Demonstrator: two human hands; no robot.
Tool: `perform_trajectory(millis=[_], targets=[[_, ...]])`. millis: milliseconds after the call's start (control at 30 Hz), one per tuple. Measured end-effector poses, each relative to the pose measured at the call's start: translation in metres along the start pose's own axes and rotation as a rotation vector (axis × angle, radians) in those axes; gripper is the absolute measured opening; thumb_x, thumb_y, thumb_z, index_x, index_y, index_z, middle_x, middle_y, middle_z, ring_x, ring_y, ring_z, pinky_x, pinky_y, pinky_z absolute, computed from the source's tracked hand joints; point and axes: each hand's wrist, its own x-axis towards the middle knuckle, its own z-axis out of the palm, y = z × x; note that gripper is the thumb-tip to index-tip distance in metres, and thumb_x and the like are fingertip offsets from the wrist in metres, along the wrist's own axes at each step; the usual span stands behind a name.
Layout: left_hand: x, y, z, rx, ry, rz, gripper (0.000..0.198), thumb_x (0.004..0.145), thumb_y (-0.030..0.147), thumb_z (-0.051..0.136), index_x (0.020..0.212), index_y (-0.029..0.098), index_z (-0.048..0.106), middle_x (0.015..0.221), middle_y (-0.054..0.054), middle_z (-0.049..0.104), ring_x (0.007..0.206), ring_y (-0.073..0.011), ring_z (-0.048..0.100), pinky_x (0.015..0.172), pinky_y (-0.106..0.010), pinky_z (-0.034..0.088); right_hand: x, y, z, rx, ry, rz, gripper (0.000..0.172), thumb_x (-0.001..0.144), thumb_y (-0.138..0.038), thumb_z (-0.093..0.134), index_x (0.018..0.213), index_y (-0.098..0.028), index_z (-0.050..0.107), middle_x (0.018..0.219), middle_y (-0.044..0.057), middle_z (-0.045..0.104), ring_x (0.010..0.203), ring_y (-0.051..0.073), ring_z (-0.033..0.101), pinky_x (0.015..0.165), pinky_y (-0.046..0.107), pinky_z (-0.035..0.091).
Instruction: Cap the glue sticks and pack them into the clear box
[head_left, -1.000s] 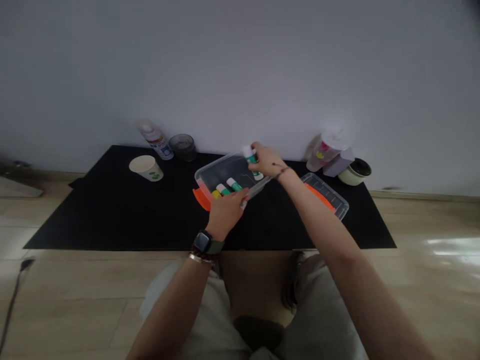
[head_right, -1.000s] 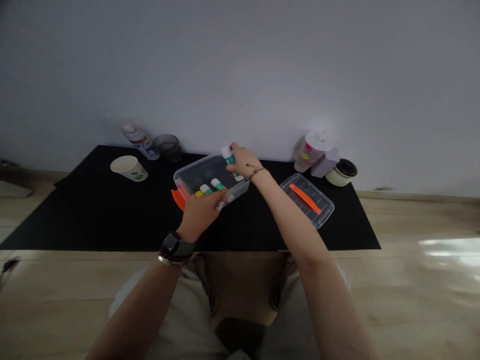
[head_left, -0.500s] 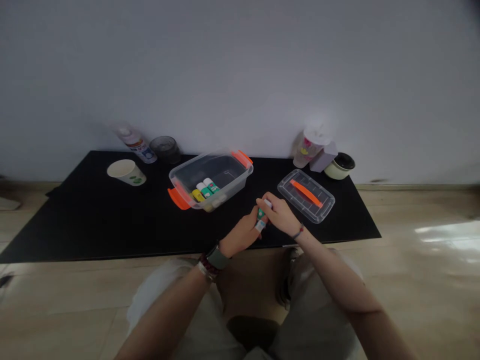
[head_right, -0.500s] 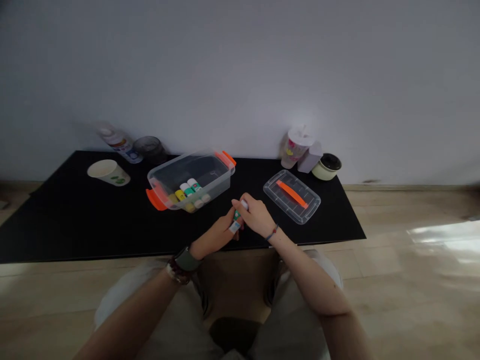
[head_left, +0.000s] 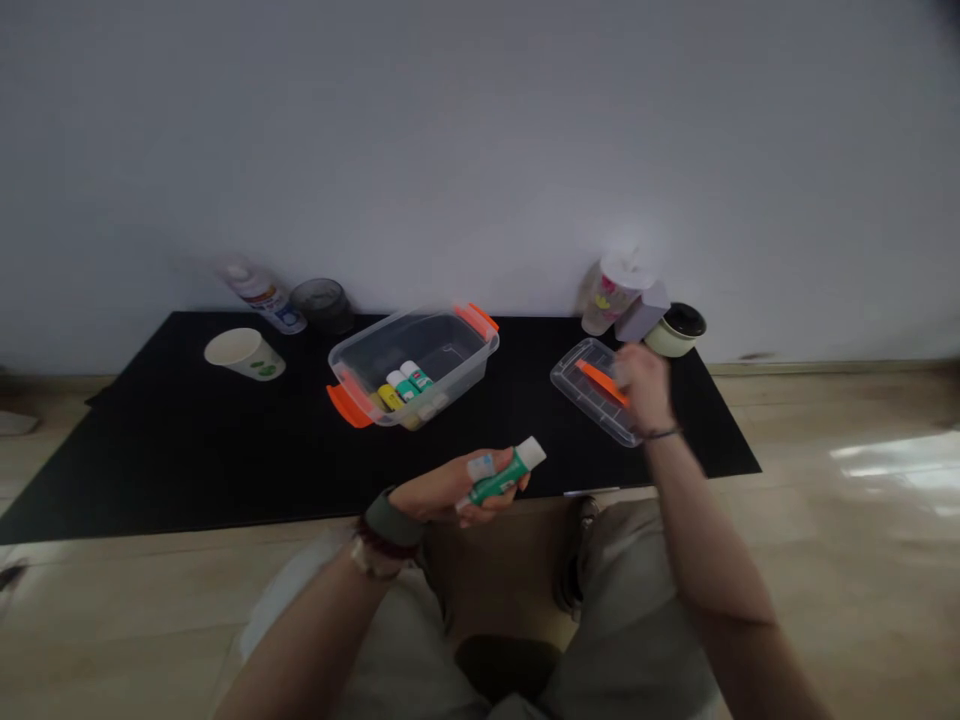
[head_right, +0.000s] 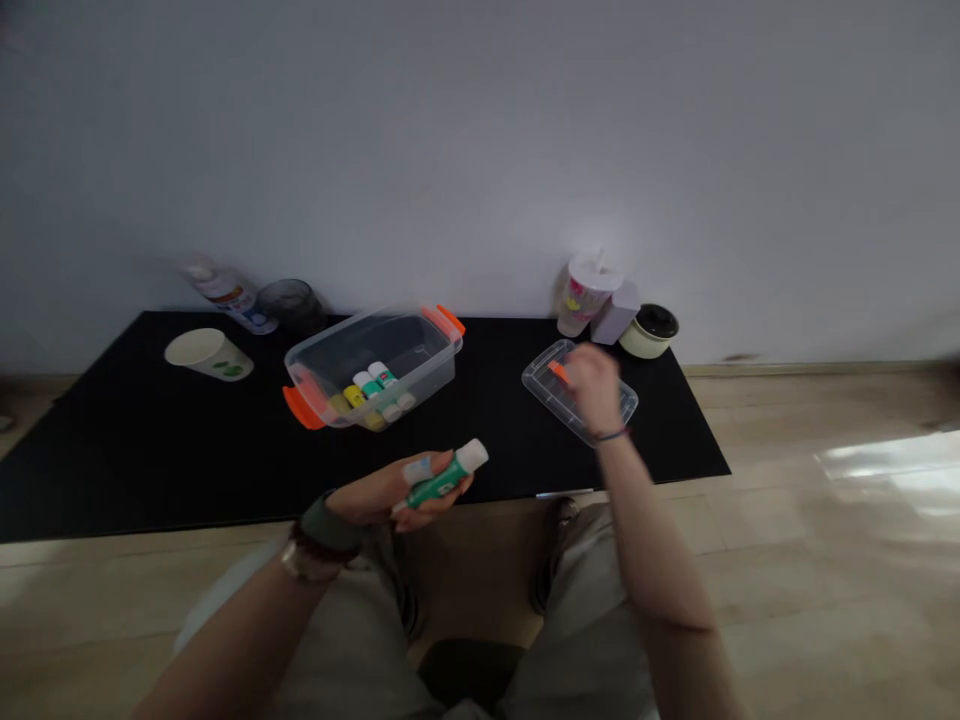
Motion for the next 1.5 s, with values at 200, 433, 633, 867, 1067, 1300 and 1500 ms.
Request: perform_trajectory(millis=[200, 433, 633, 867, 1067, 1300, 1500], targets=[[0.018, -0.013, -0.014, 0.071, 0.418, 0.099, 0.046, 0.089, 0.062, 0.056, 0.100, 0.018, 0.048, 0.069, 0.006, 0.048, 0.048, -0.0053, 0.047, 0.049, -0.019, 0.040, 0.002, 0.034, 0.045, -0.415, -0.369, 0.136, 0.016, 0.083, -0.035, 0.063, 0.083, -0.019, 0.061, 0.075, 0.001, 0.063, 0.071, 0.016, 0.058, 0.067, 0.027, 0.043], [0.046, -0.030, -0.035, 0.046, 0.612, 0.023, 0.037, 0.087, 0.026, 0.064, 0.117, 0.020, 0.043, 0.093, -0.001, 0.056, 0.076, -0.0127, 0.065, 0.074, -0.030, 0.056, 0.003, 0.047, 0.079, -0.775, -0.392, 0.153, 0.029, 0.091, -0.031, 0.059, 0.115, -0.015, 0.061, 0.115, 0.015, 0.068, 0.104, 0.025, 0.065, 0.081, 0.029, 0.046], [0.059, -0.049, -0.046, 0.110, 0.641, 0.098, 0.066, 0.085, 0.025, 0.070, 0.139, 0.017, 0.035, 0.112, -0.011, 0.062, 0.102, -0.0227, 0.067, 0.095, -0.045, 0.054, -0.016, 0.024, 0.094, -0.426, -0.486, 0.124, 0.032, 0.099, -0.046, 0.050, 0.100, -0.018, 0.066, 0.088, 0.005, 0.073, 0.082, 0.016, 0.069, 0.072, 0.024, 0.046], [0.064, -0.057, -0.049, 0.282, 0.513, 0.152, 0.088, 0.082, 0.024, 0.072, 0.153, 0.012, 0.023, 0.150, -0.024, 0.045, 0.139, -0.0297, 0.046, 0.117, -0.049, 0.035, -0.020, 0.025, 0.114, -0.661, -0.628, 0.148, 0.031, 0.095, -0.043, 0.059, 0.109, -0.016, 0.064, 0.102, 0.010, 0.073, 0.096, 0.023, 0.070, 0.076, 0.026, 0.045], [0.058, -0.054, -0.053, 0.460, 0.580, 0.129, 0.073, 0.086, 0.029, 0.068, 0.149, 0.012, 0.034, 0.146, -0.023, 0.051, 0.135, -0.0288, 0.052, 0.115, -0.048, 0.038, -0.007, 0.037, 0.110, -0.936, -0.521, 0.161, 0.037, 0.094, -0.042, 0.061, 0.122, -0.019, 0.059, 0.114, 0.014, 0.069, 0.104, 0.027, 0.068, 0.080, 0.032, 0.049], [0.050, -0.045, -0.045, 0.561, 0.573, 0.148, 0.055, 0.087, 0.026, 0.064, 0.139, 0.015, 0.049, 0.141, -0.020, 0.057, 0.129, -0.0280, 0.056, 0.109, -0.046, 0.045, 0.007, 0.032, 0.110, -0.961, -0.263, -0.060, 0.031, 0.096, -0.041, 0.057, 0.116, -0.018, 0.062, 0.113, 0.015, 0.068, 0.107, 0.027, 0.061, 0.084, 0.032, 0.047], [0.044, -0.041, -0.038, 0.719, 0.516, 0.215, 0.043, 0.089, 0.027, 0.059, 0.130, 0.016, 0.058, 0.137, -0.016, 0.061, 0.123, -0.0263, 0.060, 0.107, -0.043, 0.047, 0.045, -0.049, 0.151, -0.549, -0.197, -0.359, 0.026, 0.102, -0.026, 0.044, 0.115, -0.015, 0.063, 0.108, 0.010, 0.069, 0.099, 0.018, 0.063, 0.089, 0.028, 0.046]])
